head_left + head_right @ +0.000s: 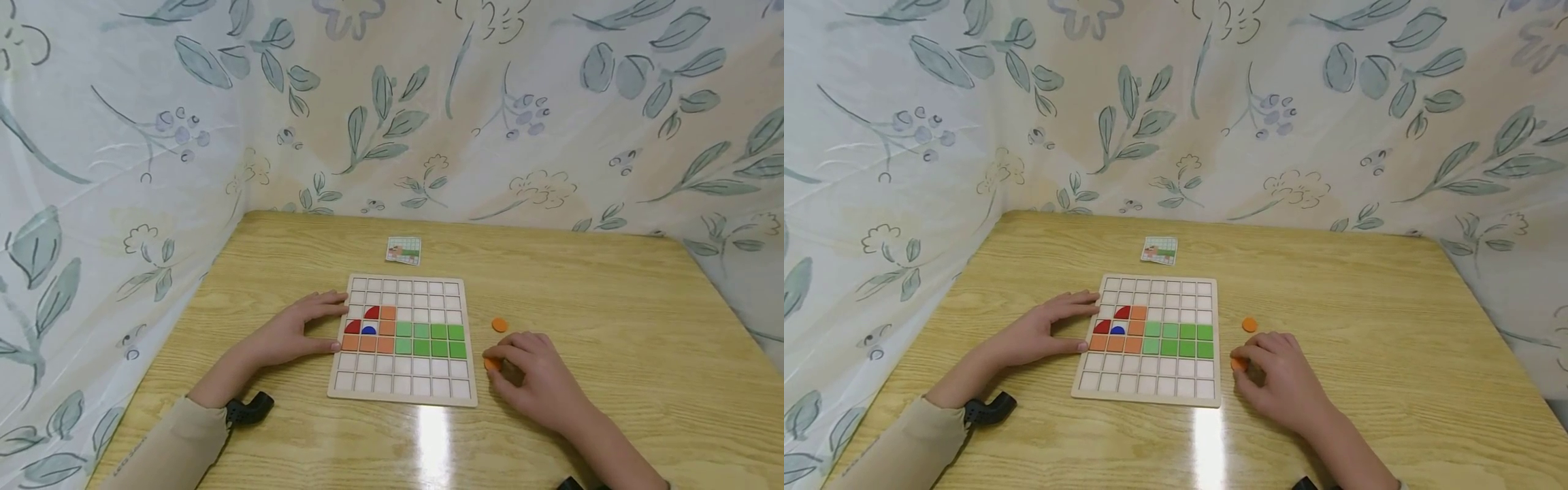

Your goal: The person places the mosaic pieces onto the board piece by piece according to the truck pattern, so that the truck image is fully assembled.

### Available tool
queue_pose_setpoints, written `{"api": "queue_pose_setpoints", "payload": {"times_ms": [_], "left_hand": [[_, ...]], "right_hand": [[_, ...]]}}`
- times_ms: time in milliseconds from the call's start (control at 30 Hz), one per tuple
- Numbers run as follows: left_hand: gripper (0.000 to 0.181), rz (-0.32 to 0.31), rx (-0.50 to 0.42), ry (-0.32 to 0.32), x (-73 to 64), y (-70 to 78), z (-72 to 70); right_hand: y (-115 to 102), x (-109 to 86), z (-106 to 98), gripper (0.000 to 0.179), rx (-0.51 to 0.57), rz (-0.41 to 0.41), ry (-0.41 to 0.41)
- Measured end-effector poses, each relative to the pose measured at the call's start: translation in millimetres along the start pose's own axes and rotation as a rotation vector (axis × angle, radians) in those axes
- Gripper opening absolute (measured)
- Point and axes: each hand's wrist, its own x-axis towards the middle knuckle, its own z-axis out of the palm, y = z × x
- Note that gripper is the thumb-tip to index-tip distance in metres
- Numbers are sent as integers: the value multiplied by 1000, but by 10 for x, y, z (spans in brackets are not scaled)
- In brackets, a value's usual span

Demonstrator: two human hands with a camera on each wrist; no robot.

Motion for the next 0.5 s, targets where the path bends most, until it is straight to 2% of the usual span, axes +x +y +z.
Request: {"api": "queue_pose_setpoints", "payload": {"times_ms": [400, 500], "left_hand": [[71, 8, 0, 2, -14, 23, -9], [72, 11, 5, 4, -13, 19, -6]], "right_hand": [[-45, 27, 58, 23, 48, 7, 1], [-64, 60, 84, 16, 74, -28, 26]]}}
